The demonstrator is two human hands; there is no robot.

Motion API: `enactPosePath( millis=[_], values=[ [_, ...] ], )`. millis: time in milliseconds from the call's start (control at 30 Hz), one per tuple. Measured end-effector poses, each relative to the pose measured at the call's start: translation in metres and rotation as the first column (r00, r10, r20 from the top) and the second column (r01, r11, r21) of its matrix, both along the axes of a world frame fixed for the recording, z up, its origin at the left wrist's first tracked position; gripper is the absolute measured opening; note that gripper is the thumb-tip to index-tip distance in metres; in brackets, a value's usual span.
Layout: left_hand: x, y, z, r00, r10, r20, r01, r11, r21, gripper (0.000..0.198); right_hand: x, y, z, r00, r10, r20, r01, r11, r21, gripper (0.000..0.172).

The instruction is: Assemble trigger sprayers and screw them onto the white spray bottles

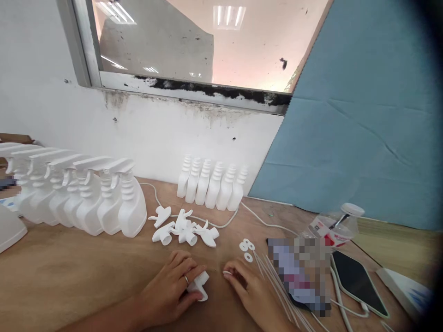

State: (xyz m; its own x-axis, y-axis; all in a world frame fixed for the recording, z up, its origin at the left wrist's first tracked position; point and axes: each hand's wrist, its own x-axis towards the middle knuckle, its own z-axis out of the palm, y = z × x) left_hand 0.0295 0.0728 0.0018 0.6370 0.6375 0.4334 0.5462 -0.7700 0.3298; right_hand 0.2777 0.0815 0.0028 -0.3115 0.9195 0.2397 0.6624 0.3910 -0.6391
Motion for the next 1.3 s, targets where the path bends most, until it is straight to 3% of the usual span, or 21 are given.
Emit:
enactPosePath(
  millis=[133,267,400,600,767,1000,1300],
  values=[
    [0.021,0.012,0.004,0.997,0.030,0.067,-0.027,0.999,-0.038,0.033,-0.022,0.001,-0.006,0.983,0.015,-0.182,-0.003,0.998,0.066,0.016],
    [0.031,0.024,-0.002,0.992,0.007,0.126,0.001,0.998,-0.064,0.034,-0.023,0.003,-0.010,0.949,0.082,-0.305,-0.011,0.974,0.228,0.015],
    [0.029,0.024,-0.007,0.987,-0.070,0.148,0.100,0.972,-0.214,0.040,-0.014,0.001,-0.008,0.951,0.140,-0.276,-0.028,0.927,0.375,0.029],
    [0.023,0.017,-0.013,0.954,-0.136,0.268,0.195,0.958,-0.209,0.051,-0.013,-0.007,-0.010,0.965,0.216,-0.150,-0.121,0.870,0.478,0.048],
    [0.020,0.018,-0.017,0.941,-0.077,0.330,0.174,0.945,-0.276,0.049,-0.016,-0.009,-0.008,0.962,0.262,-0.079,-0.204,0.879,0.430,0.051],
    [0.012,0.014,-0.009,0.980,0.036,0.196,0.041,0.927,-0.373,0.028,-0.017,-0.011,-0.002,0.937,0.346,-0.058,-0.318,0.908,0.275,0.045],
    [0.011,0.018,-0.006,0.978,-0.111,0.177,0.160,0.944,-0.288,0.029,-0.020,-0.010,-0.014,0.951,0.302,-0.068,-0.273,0.921,0.278,0.033]
  ],
)
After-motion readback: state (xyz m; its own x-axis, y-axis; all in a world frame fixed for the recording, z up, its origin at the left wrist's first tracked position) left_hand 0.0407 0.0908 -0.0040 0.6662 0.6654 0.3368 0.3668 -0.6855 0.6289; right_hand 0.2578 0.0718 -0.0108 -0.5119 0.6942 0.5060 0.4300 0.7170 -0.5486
